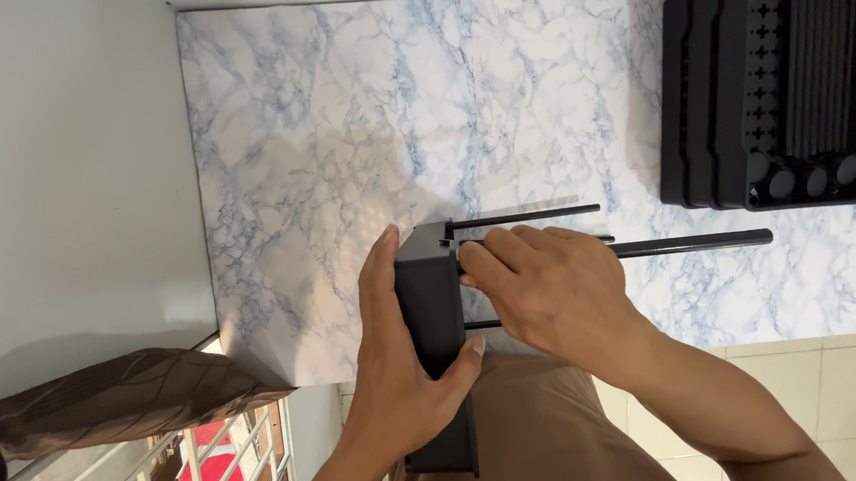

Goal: The person assembles a small black plastic stool by inserting four black rods into the base. They retrieve rods from a black tray, insert them one by one, and place the completed stool on the marble-patterned countertop.

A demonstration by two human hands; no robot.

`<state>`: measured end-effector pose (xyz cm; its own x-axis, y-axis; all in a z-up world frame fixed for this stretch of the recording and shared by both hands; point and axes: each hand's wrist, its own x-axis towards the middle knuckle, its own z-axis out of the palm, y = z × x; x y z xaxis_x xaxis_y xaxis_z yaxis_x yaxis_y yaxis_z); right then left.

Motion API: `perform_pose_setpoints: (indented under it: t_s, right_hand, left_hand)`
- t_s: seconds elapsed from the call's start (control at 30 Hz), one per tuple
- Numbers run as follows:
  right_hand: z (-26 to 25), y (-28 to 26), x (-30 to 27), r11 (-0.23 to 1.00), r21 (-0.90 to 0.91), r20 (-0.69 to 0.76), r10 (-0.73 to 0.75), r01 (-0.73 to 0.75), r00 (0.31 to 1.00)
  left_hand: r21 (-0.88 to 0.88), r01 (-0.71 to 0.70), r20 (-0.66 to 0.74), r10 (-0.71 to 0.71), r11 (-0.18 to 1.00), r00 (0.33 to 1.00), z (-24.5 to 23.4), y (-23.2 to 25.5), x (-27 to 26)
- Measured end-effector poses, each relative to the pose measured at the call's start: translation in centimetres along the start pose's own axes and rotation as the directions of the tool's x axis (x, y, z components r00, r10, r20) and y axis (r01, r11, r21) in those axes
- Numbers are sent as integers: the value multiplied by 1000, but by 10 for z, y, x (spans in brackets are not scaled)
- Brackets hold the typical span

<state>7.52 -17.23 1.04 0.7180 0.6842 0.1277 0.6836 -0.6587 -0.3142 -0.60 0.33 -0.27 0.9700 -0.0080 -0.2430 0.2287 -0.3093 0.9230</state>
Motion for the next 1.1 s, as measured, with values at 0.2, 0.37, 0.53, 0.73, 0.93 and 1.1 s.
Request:
perform_pose_setpoints:
  t_s: [0.2, 0.37, 0.53, 0.73, 0.93, 1.1]
  right_hand:
    - [0, 0, 4, 1000, -16, 29, 3, -3, 1000]
    - [-2, 4, 8, 999, 0, -1, -33, 33, 999]
    - [-6, 1, 2, 999, 19, 17, -41, 41, 999]
    - [0, -2, 5, 999, 29, 39, -14, 13, 999]
    - [-3, -1, 2, 1000, 11, 40, -16, 16, 999]
    - [-14, 2, -5, 999, -48, 2, 24, -24, 1000]
  left_hand:
    - [14, 67, -15, -67, 998, 998, 1, 5, 3]
    - [-9, 61, -39, -62, 998, 997, 3, 7, 4]
    - [-22, 30, -29, -30, 999, 999, 1, 6, 2]
    - [15, 49, -28, -48, 999, 998, 0, 6, 3]
    - [0, 27, -43, -27, 1000, 999, 2, 7, 3]
    - [17, 16, -53, -15, 1000, 998, 4, 8, 2]
